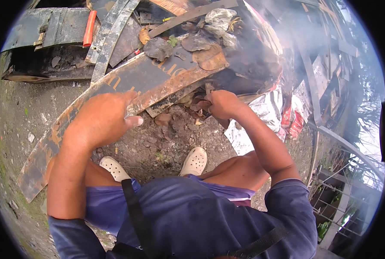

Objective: The person tends to a small fire of burning leaves and wood, then walks across a construction site to pick up concrete pieces and debris by hand and place them into a bucket using a shovel.

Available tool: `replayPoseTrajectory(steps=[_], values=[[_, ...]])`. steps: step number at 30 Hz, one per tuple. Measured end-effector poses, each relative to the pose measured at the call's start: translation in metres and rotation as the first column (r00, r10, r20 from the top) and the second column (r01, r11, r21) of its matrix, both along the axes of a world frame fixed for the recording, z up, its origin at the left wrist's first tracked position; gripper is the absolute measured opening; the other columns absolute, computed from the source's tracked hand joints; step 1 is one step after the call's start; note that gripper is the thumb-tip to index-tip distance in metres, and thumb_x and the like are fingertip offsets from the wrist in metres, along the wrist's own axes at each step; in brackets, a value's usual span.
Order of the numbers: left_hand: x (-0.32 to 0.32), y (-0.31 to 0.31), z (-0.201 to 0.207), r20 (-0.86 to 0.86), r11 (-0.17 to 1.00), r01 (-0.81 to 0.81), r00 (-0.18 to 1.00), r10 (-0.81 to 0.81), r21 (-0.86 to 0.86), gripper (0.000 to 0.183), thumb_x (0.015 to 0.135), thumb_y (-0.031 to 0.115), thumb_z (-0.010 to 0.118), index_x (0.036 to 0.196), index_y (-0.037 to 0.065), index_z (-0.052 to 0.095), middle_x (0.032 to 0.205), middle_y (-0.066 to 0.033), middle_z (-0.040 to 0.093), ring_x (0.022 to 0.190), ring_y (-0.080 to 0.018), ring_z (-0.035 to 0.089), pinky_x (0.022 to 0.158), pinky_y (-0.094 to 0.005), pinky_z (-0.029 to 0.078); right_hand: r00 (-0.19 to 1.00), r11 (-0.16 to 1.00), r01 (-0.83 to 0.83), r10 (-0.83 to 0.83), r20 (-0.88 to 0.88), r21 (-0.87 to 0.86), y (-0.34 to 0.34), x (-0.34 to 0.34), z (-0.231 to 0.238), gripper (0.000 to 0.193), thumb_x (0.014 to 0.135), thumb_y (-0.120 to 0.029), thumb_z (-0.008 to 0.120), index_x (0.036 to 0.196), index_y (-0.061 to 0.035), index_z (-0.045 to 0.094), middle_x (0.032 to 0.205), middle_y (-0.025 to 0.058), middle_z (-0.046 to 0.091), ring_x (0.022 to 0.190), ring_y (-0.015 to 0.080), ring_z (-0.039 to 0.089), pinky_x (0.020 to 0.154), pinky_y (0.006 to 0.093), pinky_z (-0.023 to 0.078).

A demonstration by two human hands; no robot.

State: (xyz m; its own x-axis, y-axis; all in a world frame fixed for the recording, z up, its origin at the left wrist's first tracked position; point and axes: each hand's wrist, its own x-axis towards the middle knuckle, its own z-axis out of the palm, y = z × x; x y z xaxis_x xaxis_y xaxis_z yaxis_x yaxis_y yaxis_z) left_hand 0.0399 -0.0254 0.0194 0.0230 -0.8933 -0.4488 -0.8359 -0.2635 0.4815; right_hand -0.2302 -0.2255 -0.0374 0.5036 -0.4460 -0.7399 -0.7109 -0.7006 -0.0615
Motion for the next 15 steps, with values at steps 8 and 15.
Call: replayPoseTrajectory(steps=[8, 15], values=[[0.002, 0.003, -0.004, 0.01, 0.999, -0.016, 1.0, 0.017, -0.048, 0.057, 0.082, 0.029, 0.074, 0.129, 0.002, 0.058, 0.114, -0.0248, 0.065, 0.107, -0.0422, 0.061, 0.094, -0.0468, 0.047, 0.814, 0.628, 0.305, 0.218, 0.539, -0.716, -0.119, -0.016, 0.074, 0.026, 0.089, -0.024, 0.059, 0.108, -0.0084, 0.066, 0.094, 0.0202, 0.07, 0.09, 0.0402, 0.066, 0.078, 0.0471, 0.051], [0.003, 0.018, 0.004, 0.003, 0.997, -0.055, 0.998, 0.055, -0.057, 0.056, 0.082, 0.03, 0.074, 0.129, 0.005, 0.058, 0.116, -0.0241, 0.065, 0.108, -0.0419, 0.061, 0.095, -0.0457, 0.048, 0.998, 0.674, 0.036, -0.059, -0.005, -0.737, -0.186, -0.06, -0.001, 0.029, 0.093, -0.027, 0.048, 0.107, -0.0079, 0.065, 0.102, 0.02, 0.07, 0.097, 0.0394, 0.067, 0.084, 0.0502, 0.052]])
